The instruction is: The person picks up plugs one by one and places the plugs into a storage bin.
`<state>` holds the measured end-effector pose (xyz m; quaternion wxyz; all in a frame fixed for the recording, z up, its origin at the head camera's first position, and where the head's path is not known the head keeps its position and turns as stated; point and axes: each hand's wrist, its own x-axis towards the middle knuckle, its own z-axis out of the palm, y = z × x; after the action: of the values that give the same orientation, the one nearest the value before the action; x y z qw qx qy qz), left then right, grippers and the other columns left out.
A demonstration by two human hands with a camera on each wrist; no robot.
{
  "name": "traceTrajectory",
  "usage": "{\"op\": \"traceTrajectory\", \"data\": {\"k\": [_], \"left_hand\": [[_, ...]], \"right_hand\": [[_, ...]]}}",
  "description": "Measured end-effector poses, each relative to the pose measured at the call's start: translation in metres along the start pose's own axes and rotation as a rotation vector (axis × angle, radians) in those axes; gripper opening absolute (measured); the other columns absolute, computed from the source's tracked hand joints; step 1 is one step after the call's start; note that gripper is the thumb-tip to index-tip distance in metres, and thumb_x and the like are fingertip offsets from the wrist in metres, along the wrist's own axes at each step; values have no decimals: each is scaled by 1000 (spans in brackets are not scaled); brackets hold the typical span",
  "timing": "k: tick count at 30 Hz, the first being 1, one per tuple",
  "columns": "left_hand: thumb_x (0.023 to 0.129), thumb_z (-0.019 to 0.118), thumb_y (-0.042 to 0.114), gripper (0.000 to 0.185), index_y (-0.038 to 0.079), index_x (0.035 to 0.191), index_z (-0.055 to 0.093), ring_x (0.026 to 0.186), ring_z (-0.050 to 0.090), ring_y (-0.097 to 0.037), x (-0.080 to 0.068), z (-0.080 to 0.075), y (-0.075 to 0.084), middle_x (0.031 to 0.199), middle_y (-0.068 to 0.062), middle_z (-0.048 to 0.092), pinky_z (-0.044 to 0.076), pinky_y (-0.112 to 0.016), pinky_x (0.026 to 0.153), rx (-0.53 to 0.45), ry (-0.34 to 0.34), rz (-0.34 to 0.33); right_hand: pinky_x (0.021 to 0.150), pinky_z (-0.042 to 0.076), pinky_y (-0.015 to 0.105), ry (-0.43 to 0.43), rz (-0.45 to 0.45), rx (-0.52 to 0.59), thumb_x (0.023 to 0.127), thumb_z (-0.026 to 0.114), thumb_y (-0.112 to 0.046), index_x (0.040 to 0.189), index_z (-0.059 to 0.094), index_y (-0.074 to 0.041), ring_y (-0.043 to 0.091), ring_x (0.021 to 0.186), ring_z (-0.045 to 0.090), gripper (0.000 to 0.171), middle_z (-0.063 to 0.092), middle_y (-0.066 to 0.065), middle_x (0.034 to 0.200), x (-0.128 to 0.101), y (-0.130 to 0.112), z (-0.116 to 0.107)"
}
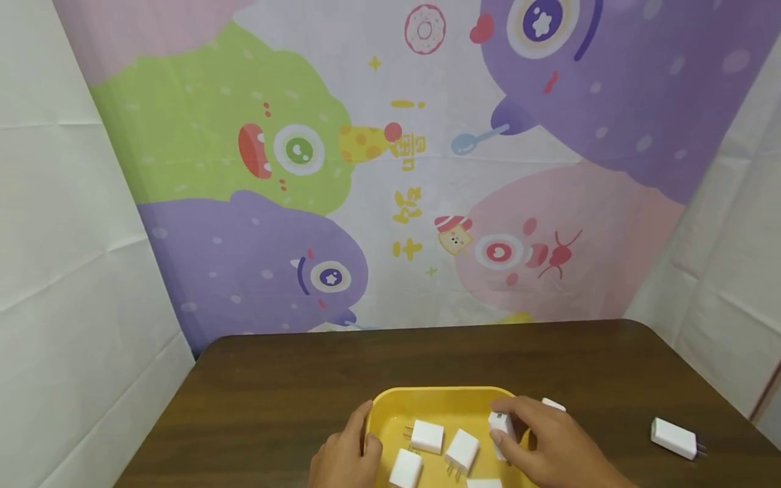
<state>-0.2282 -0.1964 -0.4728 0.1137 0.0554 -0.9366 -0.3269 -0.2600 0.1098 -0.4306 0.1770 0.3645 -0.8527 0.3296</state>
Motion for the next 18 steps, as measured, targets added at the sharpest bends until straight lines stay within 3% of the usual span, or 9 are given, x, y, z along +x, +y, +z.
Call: {"op": "traceTrajectory", "data": {"k": [18], "left_hand": [[91, 54, 24, 49, 16, 140, 57, 53, 47, -15, 0, -2, 1, 64, 6, 58, 41, -42, 56, -8, -22, 4]], "right_hand": [[58, 47, 22, -48, 1, -11, 92, 73, -26, 113, 65, -26, -4, 76, 52, 22, 53, -25, 87, 5, -10, 13]]}}
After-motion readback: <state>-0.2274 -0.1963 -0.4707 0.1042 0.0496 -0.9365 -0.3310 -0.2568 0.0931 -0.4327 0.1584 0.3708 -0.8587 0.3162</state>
